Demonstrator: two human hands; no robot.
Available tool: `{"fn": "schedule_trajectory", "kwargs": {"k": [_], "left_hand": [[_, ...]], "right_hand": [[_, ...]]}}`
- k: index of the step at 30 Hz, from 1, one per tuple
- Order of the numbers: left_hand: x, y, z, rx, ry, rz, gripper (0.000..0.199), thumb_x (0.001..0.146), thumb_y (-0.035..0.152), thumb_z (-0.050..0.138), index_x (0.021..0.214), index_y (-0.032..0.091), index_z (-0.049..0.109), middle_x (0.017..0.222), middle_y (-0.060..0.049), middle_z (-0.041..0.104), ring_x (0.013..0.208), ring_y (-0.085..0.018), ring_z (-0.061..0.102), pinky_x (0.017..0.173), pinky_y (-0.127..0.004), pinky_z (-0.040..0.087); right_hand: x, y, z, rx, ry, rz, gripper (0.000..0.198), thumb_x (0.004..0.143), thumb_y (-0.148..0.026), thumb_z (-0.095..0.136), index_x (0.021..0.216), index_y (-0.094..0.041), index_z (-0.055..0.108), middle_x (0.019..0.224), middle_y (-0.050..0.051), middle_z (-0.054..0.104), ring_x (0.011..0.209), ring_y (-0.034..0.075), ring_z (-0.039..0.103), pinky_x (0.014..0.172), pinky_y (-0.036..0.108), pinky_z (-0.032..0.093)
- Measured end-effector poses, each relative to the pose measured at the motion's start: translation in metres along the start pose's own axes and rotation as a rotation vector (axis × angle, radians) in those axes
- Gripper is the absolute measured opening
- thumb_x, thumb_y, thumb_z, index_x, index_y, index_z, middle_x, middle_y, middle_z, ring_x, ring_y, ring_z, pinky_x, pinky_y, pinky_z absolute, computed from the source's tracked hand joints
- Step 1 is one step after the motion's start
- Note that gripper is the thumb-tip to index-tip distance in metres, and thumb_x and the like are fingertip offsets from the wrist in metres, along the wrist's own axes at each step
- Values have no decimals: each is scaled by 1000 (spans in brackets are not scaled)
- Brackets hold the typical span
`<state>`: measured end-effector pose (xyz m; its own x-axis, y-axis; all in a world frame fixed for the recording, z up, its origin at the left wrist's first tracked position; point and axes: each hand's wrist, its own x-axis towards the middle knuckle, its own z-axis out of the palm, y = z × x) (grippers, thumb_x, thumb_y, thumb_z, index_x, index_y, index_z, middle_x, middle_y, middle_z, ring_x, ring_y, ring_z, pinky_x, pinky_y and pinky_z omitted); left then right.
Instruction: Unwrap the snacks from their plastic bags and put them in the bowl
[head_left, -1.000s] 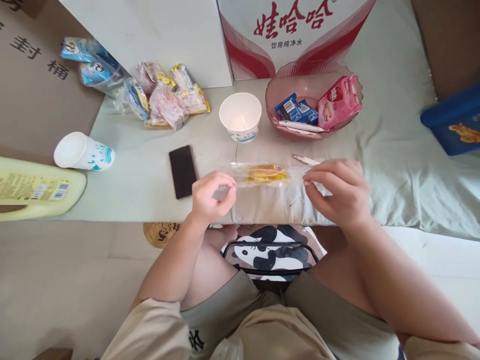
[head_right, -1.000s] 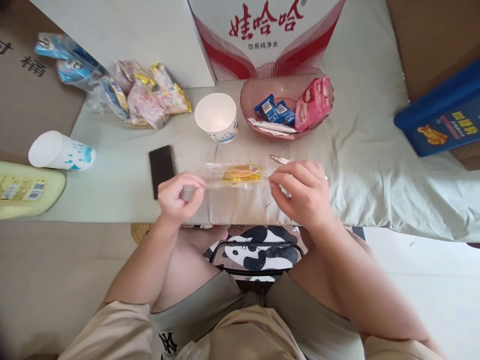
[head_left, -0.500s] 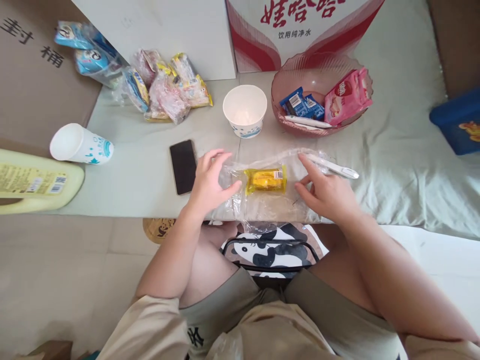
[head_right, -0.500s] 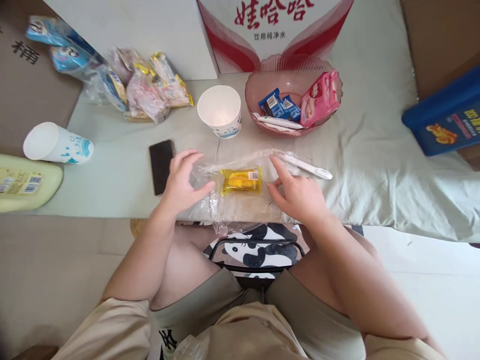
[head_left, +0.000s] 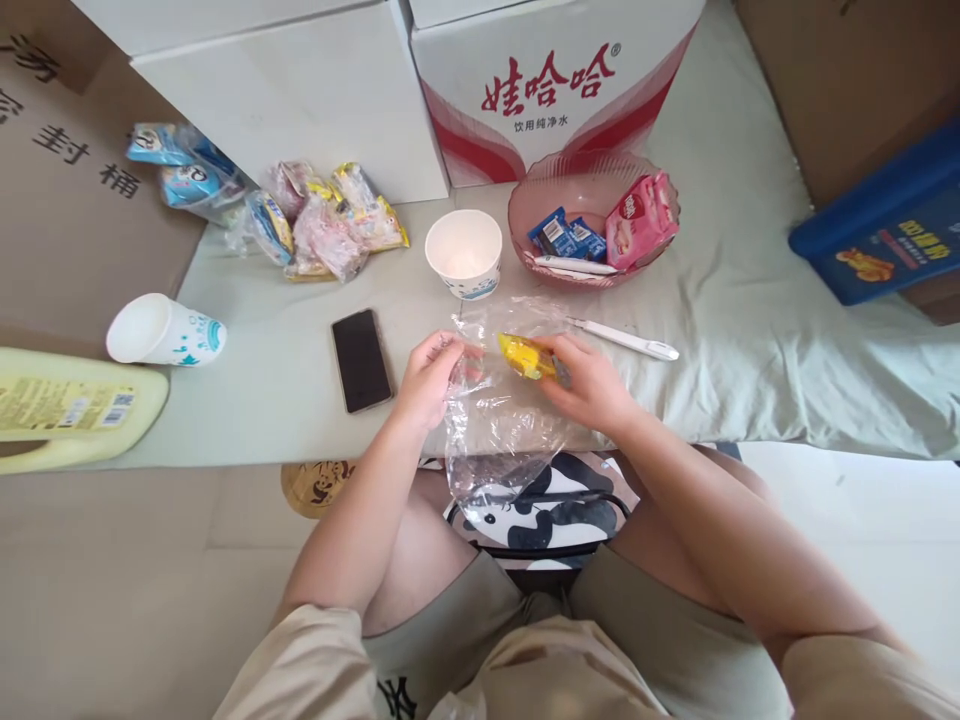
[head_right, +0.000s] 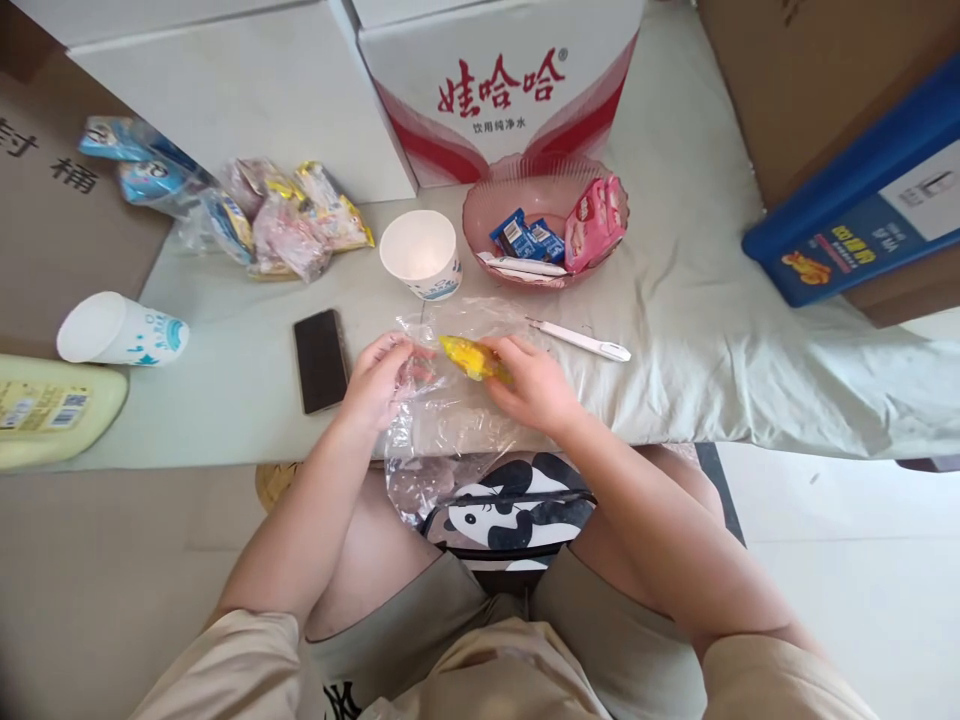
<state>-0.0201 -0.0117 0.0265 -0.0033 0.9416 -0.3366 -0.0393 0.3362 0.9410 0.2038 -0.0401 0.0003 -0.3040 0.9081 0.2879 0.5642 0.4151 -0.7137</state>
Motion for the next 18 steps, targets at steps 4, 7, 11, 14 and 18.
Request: {"fn": "schedule_trajectory", "kwargs": {"k": [4, 7, 11, 14, 18], "left_hand": [[8, -1, 0, -3, 123, -25, 22, 73, 33, 71, 73, 20, 53, 74, 1, 68, 51, -9, 59, 38, -19, 28], [10, 0, -1, 0, 124, -32, 22, 72, 33, 71, 72, 20, 54, 70, 1, 66, 52, -9, 60, 40, -19, 33], [9, 0, -1, 10, 86, -26, 25, 69, 35, 73, 71, 19, 54, 66, 2, 64, 51, -10, 60, 41, -19, 32], [9, 0, -2, 19, 67, -27, 26, 68, 37, 73, 71, 20, 54, 65, 2, 63, 51, -10, 60, 40, -19, 28], [10, -1, -4, 37, 25, -18, 27, 68, 38, 74, 70, 20, 54, 64, 1, 63, 52, -12, 61, 41, -20, 29]], "right_hand": [[8, -2, -10, 37, 252, 60, 37, 81, -26, 59, 118, -23, 64, 103, 9, 67, 93, 25, 65, 83, 43, 56], [26, 4, -24, 131, 460, 212, 34, 88, -34, 58, 120, -25, 63, 95, 7, 66, 80, 22, 64, 71, 38, 56], [47, 17, -42, 246, 548, 281, 44, 94, -38, 54, 135, -26, 54, 106, 9, 69, 79, 20, 67, 69, 35, 56], [41, 19, -41, 260, 526, 273, 53, 94, -37, 53, 145, -27, 45, 111, 9, 70, 78, 19, 67, 68, 35, 57], [14, 12, -31, 206, 475, 283, 30, 91, -30, 54, 119, -24, 61, 89, 3, 69, 70, 16, 64, 66, 32, 55]]}}
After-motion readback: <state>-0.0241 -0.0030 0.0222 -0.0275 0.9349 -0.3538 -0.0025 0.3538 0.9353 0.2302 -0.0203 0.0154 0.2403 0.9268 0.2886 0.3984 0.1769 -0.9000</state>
